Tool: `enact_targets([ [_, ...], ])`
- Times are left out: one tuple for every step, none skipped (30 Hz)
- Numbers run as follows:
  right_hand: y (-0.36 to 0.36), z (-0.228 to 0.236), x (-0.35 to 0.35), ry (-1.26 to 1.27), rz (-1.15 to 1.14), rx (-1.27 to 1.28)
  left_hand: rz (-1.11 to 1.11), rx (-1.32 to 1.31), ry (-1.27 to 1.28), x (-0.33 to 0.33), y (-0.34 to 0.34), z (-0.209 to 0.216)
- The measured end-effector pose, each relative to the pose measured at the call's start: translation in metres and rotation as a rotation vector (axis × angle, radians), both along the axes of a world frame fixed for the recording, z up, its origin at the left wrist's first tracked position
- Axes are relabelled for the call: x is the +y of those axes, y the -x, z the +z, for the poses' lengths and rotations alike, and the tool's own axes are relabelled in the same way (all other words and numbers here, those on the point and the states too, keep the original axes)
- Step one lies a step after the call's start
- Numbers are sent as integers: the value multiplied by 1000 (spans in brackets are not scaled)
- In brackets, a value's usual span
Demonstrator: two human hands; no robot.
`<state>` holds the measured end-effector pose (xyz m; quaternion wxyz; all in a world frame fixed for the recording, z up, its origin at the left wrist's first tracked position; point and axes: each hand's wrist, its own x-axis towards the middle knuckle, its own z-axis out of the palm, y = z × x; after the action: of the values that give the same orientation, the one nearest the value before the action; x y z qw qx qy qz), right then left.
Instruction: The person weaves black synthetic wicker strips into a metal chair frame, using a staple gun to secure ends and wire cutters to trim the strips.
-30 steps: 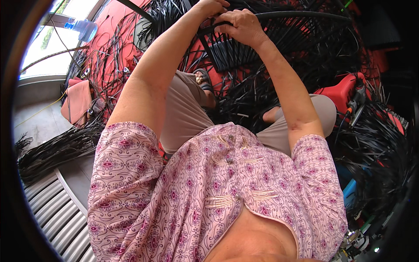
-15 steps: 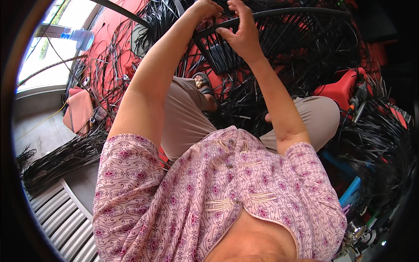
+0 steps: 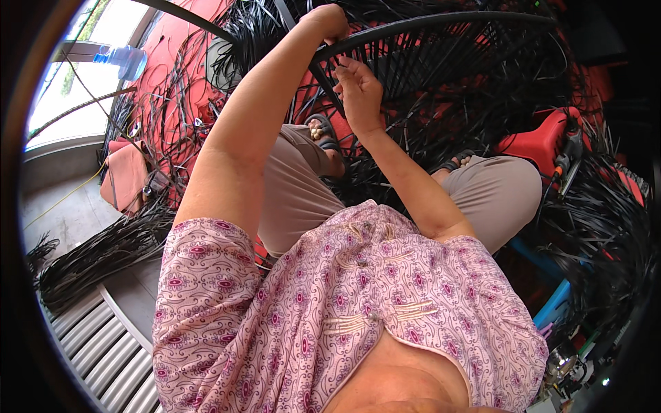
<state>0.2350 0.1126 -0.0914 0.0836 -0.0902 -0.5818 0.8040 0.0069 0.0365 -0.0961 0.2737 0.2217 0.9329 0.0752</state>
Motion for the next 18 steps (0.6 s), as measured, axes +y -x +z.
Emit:
enact_targets([
  [-1,4,-9,29,18,9,-165,34,184,-5,14,-15],
  [-4,9,-21,33,25,12,-275,24,327,-15,28,-29],
  [-10,19,-41,52,47,21,-342,5,447,-41,40,-43],
  [-10,12,-35,17,12,10,-355,-29,444,-20,36,-46],
  [-11,7,-29,-7,-10,3,-305,-57,409,-1,27,-45],
  [-13,6,-29,-15,-18,0,-264,-75,398,5,21,-43],
  [-14,5,-29,-23,-25,-4,-230,-92,385,11,14,-40],
  [-12,6,-31,9,-13,-7,-204,-103,380,10,11,-37],
  [-11,6,-31,38,-1,-9,-184,-114,380,8,7,-35],
  [-9,4,-29,66,11,-11,-164,-124,378,7,3,-33],
  [-7,2,-28,94,22,-13,-146,-132,374,7,1,-31],
  [-7,-5,-28,103,13,4,-132,-135,368,5,-1,-29],
  [-7,-6,-31,112,6,19,-111,-140,376,-1,-1,-28],
  [-7,-4,-32,110,-9,32,-104,-143,370,-1,-3,-27],
  [-7,-2,-32,107,-24,45,-96,-149,363,-1,-5,-26],
  [-6,-1,-32,124,-43,51,-90,-150,358,-1,-6,-25],
  [-4,1,-32,141,-62,58,-87,-154,351,0,-7,-24],
  [-4,5,-34,161,-79,64,-81,-159,348,0,-9,-23],
])
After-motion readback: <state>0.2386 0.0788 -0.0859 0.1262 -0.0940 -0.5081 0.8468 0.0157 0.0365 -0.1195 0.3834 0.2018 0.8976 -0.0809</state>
